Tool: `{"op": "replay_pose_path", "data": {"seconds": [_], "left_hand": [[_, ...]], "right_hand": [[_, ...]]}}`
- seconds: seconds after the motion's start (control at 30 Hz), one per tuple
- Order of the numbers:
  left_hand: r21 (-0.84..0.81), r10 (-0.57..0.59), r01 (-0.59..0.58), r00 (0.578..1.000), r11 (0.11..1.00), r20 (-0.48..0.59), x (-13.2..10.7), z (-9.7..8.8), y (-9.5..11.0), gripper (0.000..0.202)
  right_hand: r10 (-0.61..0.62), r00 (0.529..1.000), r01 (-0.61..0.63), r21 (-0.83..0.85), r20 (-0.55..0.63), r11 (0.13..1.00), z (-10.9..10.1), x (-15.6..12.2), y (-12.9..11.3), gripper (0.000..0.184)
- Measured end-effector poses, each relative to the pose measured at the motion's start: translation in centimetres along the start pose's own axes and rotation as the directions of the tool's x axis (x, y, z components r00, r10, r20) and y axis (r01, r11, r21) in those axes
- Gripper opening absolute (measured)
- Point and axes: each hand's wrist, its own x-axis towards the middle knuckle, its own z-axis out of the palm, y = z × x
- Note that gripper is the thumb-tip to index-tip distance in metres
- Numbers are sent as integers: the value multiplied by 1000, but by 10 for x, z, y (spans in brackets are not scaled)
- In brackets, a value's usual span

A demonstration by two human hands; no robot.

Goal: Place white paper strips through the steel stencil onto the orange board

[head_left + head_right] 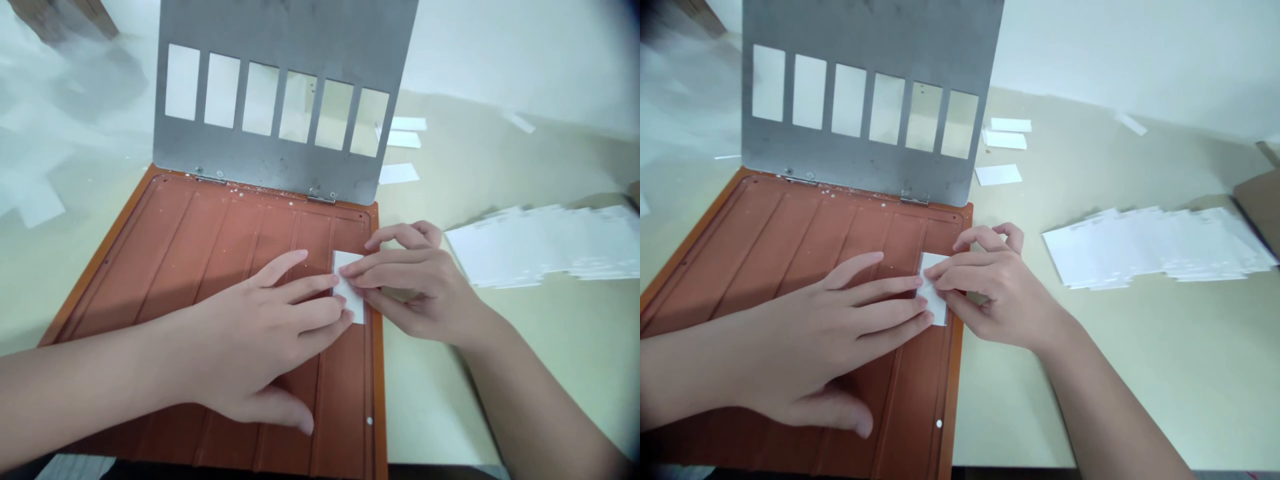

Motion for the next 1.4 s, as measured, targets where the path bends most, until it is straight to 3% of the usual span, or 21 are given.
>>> {"op": "replay_pose_path", "data": {"seconds": [0.3,0.5,0.9,1.03,1.1,1.3,1.4], "left_hand": [[8,5,-5,999,1000,45,0,-1,-1,75],[33,10,-11,1000,999,27,1,-3,1,77],[25,19,-21,997,999,74,2,-5,-1,79],[57,60,-61,998,996,26,1,0,-3,78],[87,80,-79,997,993,-14,1,3,-4,73],[158,130,-112,985,981,-112,0,5,-9,59],[201,184,-155,973,967,-138,1,3,-12,44]], "right_hand": [[-31,999,29,69,31,997,-6,-2,-2,17],[30,999,-32,164,17,986,-11,-5,2,17],[153,982,-154,-6,-114,988,-1,-5,5,12],[210,976,-216,-119,-57,969,6,-4,1,33],[241,970,-242,-124,-20,962,9,-4,-1,35],[389,920,-390,9,50,921,11,0,-8,30],[382,924,-377,150,-1,914,16,2,-11,26]]}}
